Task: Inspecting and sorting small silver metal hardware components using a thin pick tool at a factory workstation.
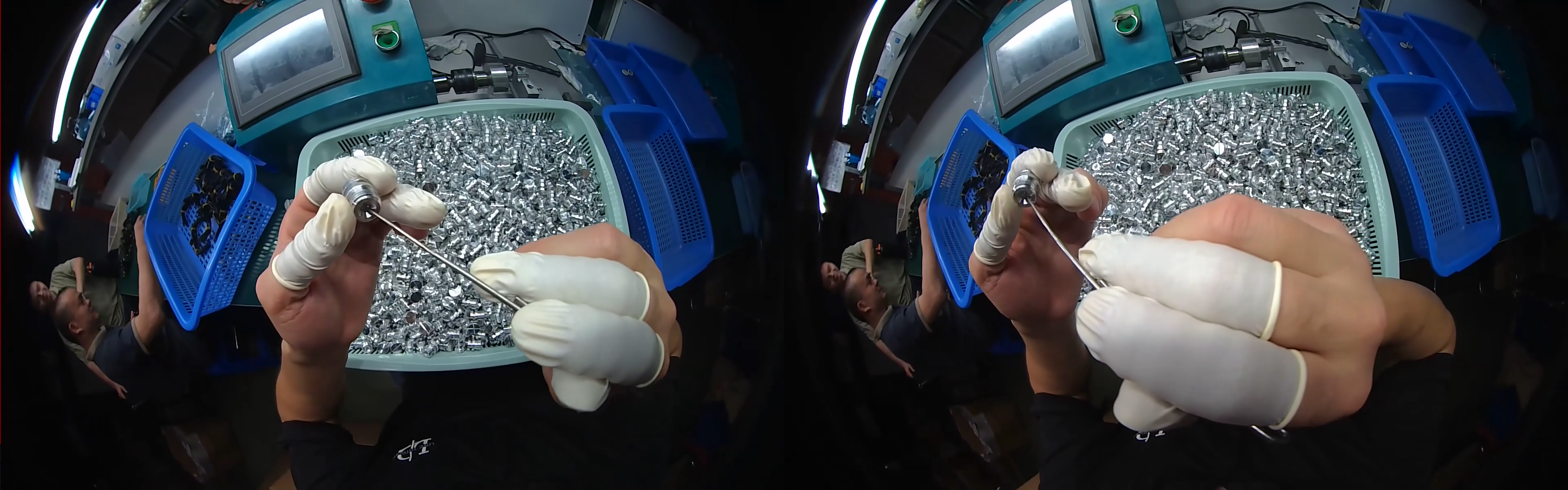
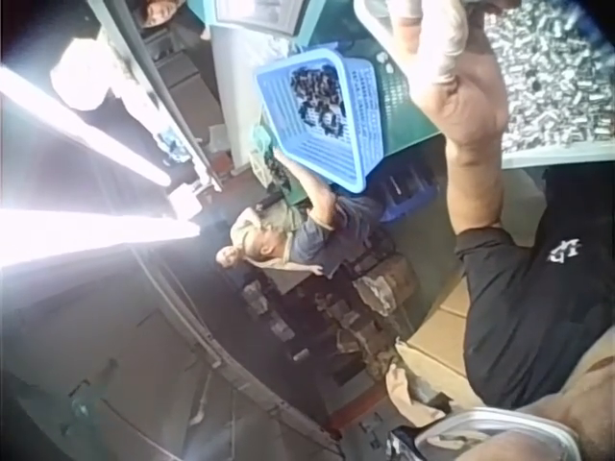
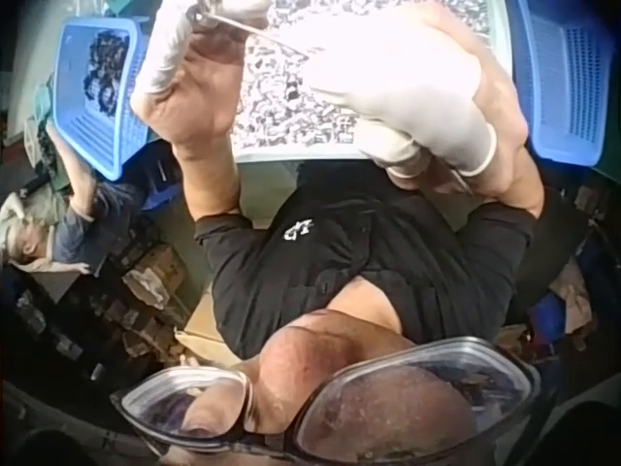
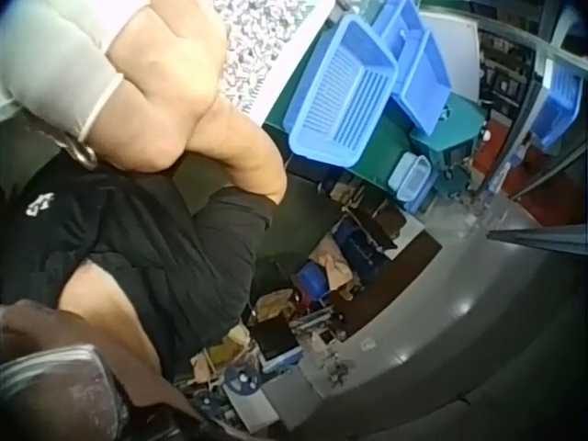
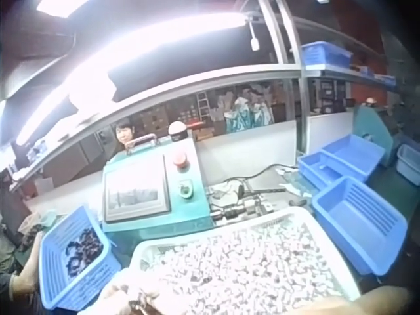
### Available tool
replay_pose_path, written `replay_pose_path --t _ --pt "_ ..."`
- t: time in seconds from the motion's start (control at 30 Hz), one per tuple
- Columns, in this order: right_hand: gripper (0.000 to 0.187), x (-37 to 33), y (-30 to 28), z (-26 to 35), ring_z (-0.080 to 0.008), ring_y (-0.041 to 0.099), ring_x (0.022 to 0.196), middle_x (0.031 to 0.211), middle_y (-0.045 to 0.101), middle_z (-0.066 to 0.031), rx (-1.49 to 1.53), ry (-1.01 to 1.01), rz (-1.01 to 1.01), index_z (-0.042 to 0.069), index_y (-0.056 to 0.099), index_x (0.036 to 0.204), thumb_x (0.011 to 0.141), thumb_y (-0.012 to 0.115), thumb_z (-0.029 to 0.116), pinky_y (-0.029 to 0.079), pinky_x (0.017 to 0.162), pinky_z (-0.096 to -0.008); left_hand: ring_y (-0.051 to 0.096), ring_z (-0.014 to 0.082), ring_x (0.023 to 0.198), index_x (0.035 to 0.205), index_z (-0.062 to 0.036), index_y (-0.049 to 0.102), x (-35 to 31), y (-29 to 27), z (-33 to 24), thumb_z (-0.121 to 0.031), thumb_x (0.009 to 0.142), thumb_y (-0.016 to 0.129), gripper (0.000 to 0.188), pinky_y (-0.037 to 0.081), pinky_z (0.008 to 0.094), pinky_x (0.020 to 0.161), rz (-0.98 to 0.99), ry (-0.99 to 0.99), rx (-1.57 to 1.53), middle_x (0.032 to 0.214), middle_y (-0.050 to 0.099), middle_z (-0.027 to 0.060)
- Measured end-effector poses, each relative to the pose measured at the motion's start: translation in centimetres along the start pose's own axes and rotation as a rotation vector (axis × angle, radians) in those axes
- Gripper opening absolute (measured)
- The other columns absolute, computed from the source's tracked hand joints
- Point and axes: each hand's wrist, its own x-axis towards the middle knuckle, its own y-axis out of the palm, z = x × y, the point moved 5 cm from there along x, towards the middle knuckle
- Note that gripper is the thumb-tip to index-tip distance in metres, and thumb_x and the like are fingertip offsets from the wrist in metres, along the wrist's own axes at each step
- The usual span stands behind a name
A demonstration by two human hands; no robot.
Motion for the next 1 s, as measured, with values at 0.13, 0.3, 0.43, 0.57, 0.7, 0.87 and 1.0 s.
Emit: replay_pose_path --t 0.13,0.3,0.43,0.57,0.7,0.87,1.0 --pt "0.042 -0.2 0.2 -0.1 -0.0207 0.066 0.071 0.087 0.064 -0.0206 -0.066 0.002 0.034 -0.013 0.060 0.091 0.088 0.061 0.029 0.056 0.058 -0.0267 0.062 0.0316 0.095 0.113 0.0075 0.053 -0.2 -0.3 0.4 -0.019 0.088 0.052 0.036 0.047 0.0405 0.088 -0.032 0.025 -0.009 0.098 0.062 0.0206" --pt "0.041 -0.7 1.1 0.0 -0.0186 0.066 0.068 0.090 0.065 -0.0154 -0.226 -0.079 -0.046 -0.004 0.056 0.102 0.090 0.054 0.035 0.056 0.047 -0.0256 0.062 0.0313 0.093 0.111 0.0069 0.053 -0.3 -0.9 0.6 -0.020 0.089 0.051 0.034 0.047 0.0410 0.088 -0.016 -0.020 -0.002 0.095 0.062 0.0195" --pt "0.037 -0.9 1.5 0.4 -0.0185 0.064 0.065 0.088 0.064 -0.0159 -0.313 -0.127 -0.053 0.004 0.055 0.099 0.093 0.046 0.039 0.055 0.044 -0.0250 0.060 0.0287 0.087 0.106 0.0053 0.054 0.0 -0.5 0.7 -0.025 0.093 0.047 0.034 0.046 0.0409 0.084 -0.005 -0.022 0.019 0.092 0.059 0.0185" --pt "0.040 -1.4 1.2 0.7 -0.0198 0.064 0.066 0.088 0.064 -0.0172 -0.276 -0.041 -0.032 0.003 0.056 0.099 0.092 0.047 0.041 0.056 0.045 -0.0261 0.057 0.0261 0.084 0.105 0.0043 0.054 0.0 -0.5 0.7 -0.027 0.095 0.043 0.035 0.045 0.0382 0.080 0.002 -0.036 -0.003 0.092 0.059 0.0181" --pt "0.044 -1.3 0.8 0.7 -0.0215 0.064 0.067 0.087 0.064 -0.0189 -0.211 0.054 -0.003 0.002 0.057 0.098 0.091 0.048 0.045 0.056 0.047 -0.0275 0.057 0.0257 0.085 0.104 0.0048 0.054 -0.3 -0.7 0.8 -0.027 0.095 0.041 0.036 0.043 0.0367 0.081 -0.063 -0.056 0.006 0.092 0.059 0.0177" --pt "0.050 -0.5 0.1 1.2 -0.0237 0.064 0.068 0.086 0.063 -0.0210 -0.119 0.156 0.040 0.000 0.058 0.097 0.090 0.048 0.049 0.056 0.050 -0.0294 0.055 0.0257 0.086 0.104 0.0049 0.054 -0.3 -0.7 0.5 -0.027 0.095 0.041 0.036 0.042 0.0355 0.080 0.032 -0.027 0.008 0.094 0.058 0.0172" --pt "0.053 0.5 -0.6 0.7 -0.0250 0.064 0.069 0.085 0.063 -0.0223 -0.038 0.216 0.077 -0.001 0.059 0.097 0.089 0.049 0.051 0.056 0.052 -0.0305 0.047 0.0206 0.080 0.102 0.0042 0.054 -0.9 -1.2 0.4 -0.027 0.093 0.046 0.034 0.037 0.0332 0.076 -0.096 -0.050 0.082 0.084 0.053 0.0101"
